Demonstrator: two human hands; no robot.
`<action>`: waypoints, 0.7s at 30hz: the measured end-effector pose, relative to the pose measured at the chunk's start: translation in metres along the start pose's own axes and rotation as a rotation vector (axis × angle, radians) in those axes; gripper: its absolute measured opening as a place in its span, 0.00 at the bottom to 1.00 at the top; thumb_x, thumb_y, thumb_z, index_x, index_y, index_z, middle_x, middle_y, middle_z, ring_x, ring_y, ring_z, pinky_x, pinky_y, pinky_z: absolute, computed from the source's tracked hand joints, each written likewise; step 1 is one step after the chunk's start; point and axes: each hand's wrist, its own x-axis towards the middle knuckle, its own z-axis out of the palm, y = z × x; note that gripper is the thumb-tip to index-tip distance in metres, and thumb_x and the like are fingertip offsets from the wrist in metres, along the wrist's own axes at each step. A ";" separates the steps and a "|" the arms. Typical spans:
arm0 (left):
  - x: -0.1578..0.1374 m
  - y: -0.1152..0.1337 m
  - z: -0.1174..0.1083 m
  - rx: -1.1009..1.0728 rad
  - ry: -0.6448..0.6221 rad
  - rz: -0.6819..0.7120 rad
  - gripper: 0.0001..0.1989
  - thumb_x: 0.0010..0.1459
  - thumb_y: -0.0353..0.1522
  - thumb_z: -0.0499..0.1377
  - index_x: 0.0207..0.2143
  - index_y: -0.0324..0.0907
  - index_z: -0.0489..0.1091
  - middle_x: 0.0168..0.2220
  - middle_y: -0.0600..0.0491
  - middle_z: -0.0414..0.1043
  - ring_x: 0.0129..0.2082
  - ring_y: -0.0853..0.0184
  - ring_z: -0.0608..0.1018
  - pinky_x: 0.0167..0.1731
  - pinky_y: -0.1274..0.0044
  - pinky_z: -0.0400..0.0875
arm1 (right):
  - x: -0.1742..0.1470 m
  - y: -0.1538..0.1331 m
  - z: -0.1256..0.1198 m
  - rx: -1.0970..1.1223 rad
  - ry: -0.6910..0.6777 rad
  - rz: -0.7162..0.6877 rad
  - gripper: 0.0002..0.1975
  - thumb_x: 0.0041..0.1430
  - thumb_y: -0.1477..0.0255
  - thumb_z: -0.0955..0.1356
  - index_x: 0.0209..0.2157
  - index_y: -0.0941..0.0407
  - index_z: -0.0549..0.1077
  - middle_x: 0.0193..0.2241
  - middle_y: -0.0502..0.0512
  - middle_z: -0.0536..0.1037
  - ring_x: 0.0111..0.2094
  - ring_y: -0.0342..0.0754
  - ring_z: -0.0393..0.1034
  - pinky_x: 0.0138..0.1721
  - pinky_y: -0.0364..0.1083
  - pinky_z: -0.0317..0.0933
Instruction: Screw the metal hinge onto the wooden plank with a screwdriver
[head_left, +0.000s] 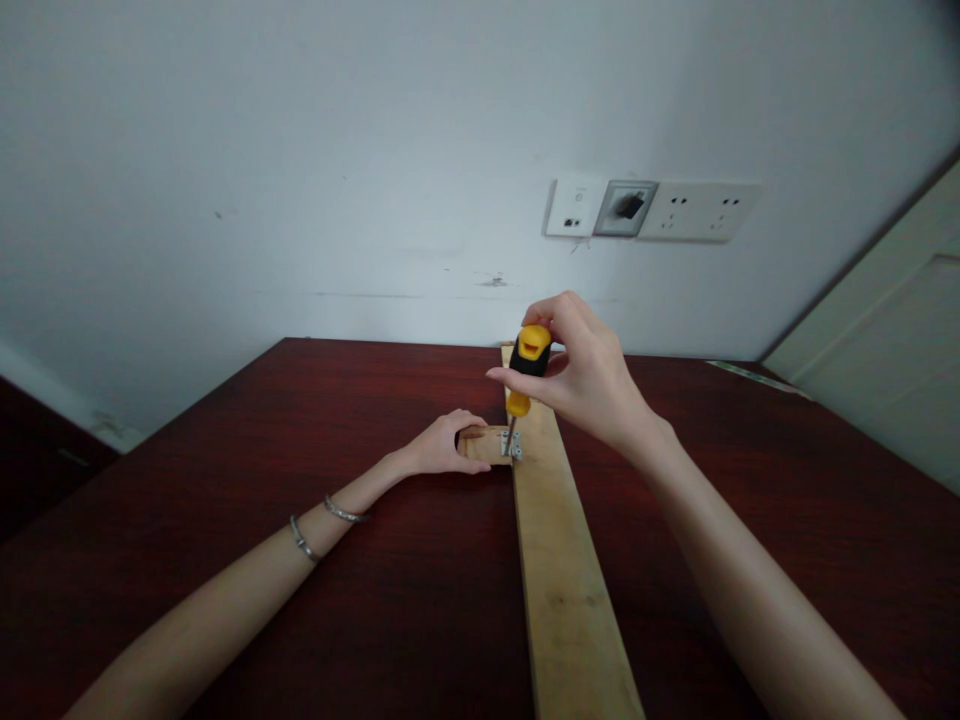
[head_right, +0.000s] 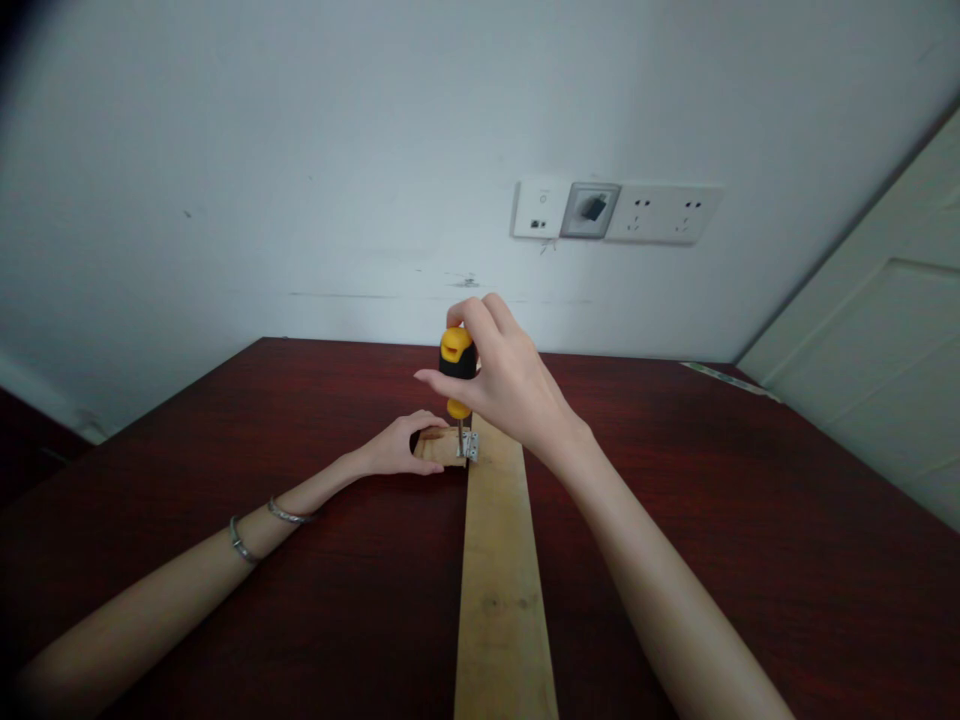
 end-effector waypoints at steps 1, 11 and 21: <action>0.000 0.000 0.000 0.000 -0.001 0.000 0.31 0.44 0.44 0.68 0.49 0.40 0.69 0.45 0.47 0.70 0.44 0.60 0.73 0.47 0.67 0.68 | 0.000 0.000 0.000 0.001 -0.004 0.001 0.18 0.52 0.65 0.73 0.40 0.53 0.63 0.36 0.52 0.64 0.33 0.46 0.63 0.32 0.48 0.68; 0.000 0.000 0.000 -0.010 0.007 0.003 0.30 0.45 0.44 0.68 0.48 0.40 0.69 0.46 0.47 0.70 0.45 0.59 0.73 0.49 0.67 0.67 | 0.001 -0.002 -0.001 0.027 -0.034 -0.028 0.18 0.53 0.66 0.73 0.41 0.54 0.64 0.37 0.53 0.66 0.35 0.46 0.64 0.34 0.47 0.69; -0.001 0.004 -0.001 -0.067 0.022 0.042 0.33 0.46 0.41 0.68 0.53 0.42 0.65 0.52 0.48 0.70 0.50 0.59 0.72 0.54 0.66 0.64 | -0.001 0.001 -0.001 0.050 -0.036 0.002 0.25 0.53 0.65 0.72 0.51 0.52 0.64 0.43 0.55 0.68 0.38 0.49 0.68 0.40 0.51 0.70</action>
